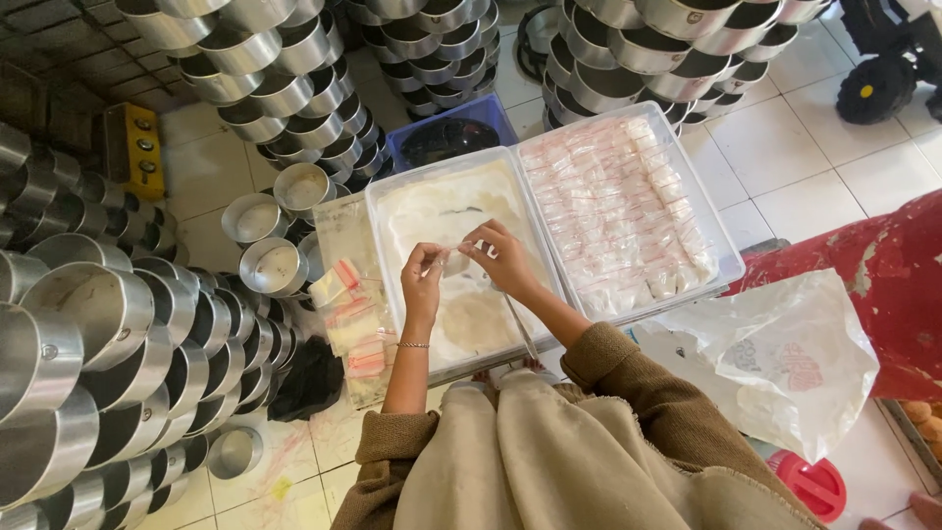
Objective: The person places small white items into plastic bags by hand and using a spoon, and then arranges the bags inside a larger container.
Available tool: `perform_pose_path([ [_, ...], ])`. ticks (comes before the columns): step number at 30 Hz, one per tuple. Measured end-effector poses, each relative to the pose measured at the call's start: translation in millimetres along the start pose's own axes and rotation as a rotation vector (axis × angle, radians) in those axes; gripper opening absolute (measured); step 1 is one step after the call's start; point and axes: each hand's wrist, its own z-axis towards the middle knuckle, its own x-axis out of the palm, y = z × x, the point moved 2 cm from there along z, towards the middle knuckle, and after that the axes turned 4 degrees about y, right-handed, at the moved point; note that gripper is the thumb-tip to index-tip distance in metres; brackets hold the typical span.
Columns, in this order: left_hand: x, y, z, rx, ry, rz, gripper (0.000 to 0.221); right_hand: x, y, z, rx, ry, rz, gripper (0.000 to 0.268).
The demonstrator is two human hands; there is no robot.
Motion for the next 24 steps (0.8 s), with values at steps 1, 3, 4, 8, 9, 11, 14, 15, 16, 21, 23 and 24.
perform_pose_path([
  [1, 0.2, 4.8, -0.6, -0.001, 0.006, -0.001, 0.011, -1.0, -2.2, -0.5, 0.003, -0.005, -0.001, 0.014],
  [3, 2.3, 15.8, -1.2, -0.045, 0.041, -0.191, 0.011, -3.2, -6.7, -1.5, -0.029, 0.018, 0.052, 0.013],
  [4, 4.2, 16.1, -2.7, -0.048, 0.049, -0.192, 0.011, -3.7, -10.9, -3.3, -0.024, 0.012, 0.050, 0.013],
  [8, 16.2, 22.3, -2.0, -0.119, 0.087, -0.173, 0.008, -7.1, -23.8, -8.7, 0.005, -0.002, 0.103, 0.013],
  [9, 20.5, 25.9, -1.6, -0.134, 0.103, -0.162, 0.007, -8.3, -27.6, -11.0, 0.031, -0.020, 0.123, 0.014],
  [11, 30.3, 14.3, -2.7, -0.144, 0.153, -0.152, 0.007, -12.2, -32.5, -16.5, 0.049, -0.047, 0.147, 0.015],
  [14, 42.9, 17.1, 0.5, -0.143, 0.185, -0.081, 0.009, -21.0, -38.1, -22.1, 0.056, -0.074, 0.183, 0.016],
  [15, 46.7, 21.0, 1.9, -0.132, 0.167, -0.022, 0.010, -24.7, -39.2, -24.2, 0.047, -0.073, 0.192, 0.017],
  [16, 51.3, 23.2, 2.1, -0.138, 0.182, -0.021, 0.010, -30.1, -38.8, -27.0, 0.056, -0.086, 0.192, 0.017],
  [21, 75.3, 26.5, 4.0, -0.096, 0.255, -0.158, 0.009, -49.1, -49.3, -41.6, 0.100, -0.055, 0.154, 0.019],
  [23, 87.9, 22.2, 3.5, -0.129, 0.263, -0.186, 0.010, -59.4, -53.7, -49.5, 0.103, -0.054, 0.157, 0.020],
  [24, 93.5, 20.0, 4.4, -0.154, 0.254, -0.213, 0.010, -64.2, -55.6, -51.5, 0.095, -0.040, 0.161, 0.021],
])
